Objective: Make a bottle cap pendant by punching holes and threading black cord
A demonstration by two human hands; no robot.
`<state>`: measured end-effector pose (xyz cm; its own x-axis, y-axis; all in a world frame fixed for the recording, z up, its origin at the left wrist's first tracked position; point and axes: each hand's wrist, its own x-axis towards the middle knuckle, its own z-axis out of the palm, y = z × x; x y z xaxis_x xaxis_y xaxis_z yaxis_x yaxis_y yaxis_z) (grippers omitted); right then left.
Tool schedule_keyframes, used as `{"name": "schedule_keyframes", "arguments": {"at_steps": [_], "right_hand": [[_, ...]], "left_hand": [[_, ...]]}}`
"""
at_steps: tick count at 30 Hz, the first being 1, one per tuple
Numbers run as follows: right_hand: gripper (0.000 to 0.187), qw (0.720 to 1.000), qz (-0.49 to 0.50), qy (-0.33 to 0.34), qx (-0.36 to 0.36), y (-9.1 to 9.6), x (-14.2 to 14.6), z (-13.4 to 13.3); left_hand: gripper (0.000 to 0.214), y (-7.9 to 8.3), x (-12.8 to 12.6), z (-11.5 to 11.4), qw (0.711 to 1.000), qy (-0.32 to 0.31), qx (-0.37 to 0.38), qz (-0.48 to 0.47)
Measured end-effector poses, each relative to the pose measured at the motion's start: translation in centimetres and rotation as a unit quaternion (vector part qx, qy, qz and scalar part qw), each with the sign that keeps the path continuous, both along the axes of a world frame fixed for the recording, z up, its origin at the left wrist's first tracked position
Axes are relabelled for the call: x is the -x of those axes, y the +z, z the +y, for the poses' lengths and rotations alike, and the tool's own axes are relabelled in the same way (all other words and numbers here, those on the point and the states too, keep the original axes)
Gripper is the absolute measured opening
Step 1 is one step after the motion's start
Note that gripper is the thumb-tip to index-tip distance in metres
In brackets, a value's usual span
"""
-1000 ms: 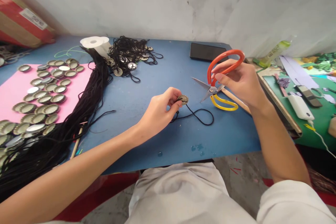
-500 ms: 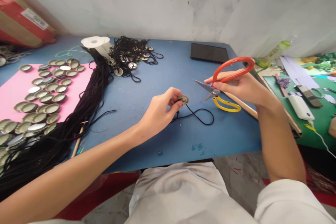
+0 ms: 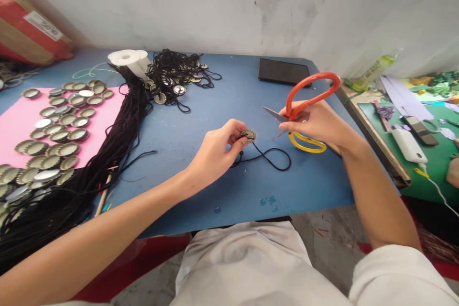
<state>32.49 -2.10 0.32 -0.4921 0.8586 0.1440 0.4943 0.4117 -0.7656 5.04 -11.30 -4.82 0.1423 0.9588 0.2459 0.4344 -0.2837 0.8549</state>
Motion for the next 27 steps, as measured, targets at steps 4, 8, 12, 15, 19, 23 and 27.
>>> {"name": "schedule_keyframes", "arguments": {"at_steps": [4,8,12,15,19,23,27], "right_hand": [[0.027,0.999,-0.024,0.013,-0.016,-0.6,-0.4,0.5],[0.027,0.997,-0.042,-0.001,-0.062,-0.8,0.0,0.4],[0.034,0.993,-0.022,-0.019,-0.117,-0.6,0.9,-0.1],[0.038,0.993,0.033,-0.033,-0.109,-0.1,1.3,-0.7],[0.037,0.995,0.074,-0.003,-0.07,0.7,1.8,-1.9],[0.032,0.996,0.067,0.056,0.004,0.2,2.8,-3.0],[0.033,0.994,0.048,0.092,0.041,-0.8,4.1,-3.8]], "left_hand": [[0.005,0.0,0.1,0.0,1.0,0.004,-0.001,0.0],[0.007,0.1,0.0,0.0,1.0,0.007,-0.001,-0.001],[0.006,0.3,0.0,0.0,1.0,0.008,0.0,-0.012],[0.006,0.5,0.0,0.1,0.999,0.01,0.009,-0.03],[0.007,0.7,0.0,0.3,0.998,0.018,0.023,-0.062],[0.01,0.7,0.2,0.7,0.994,0.031,0.039,-0.098],[0.012,0.7,0.3,0.9,0.991,0.043,0.038,-0.117]]}}
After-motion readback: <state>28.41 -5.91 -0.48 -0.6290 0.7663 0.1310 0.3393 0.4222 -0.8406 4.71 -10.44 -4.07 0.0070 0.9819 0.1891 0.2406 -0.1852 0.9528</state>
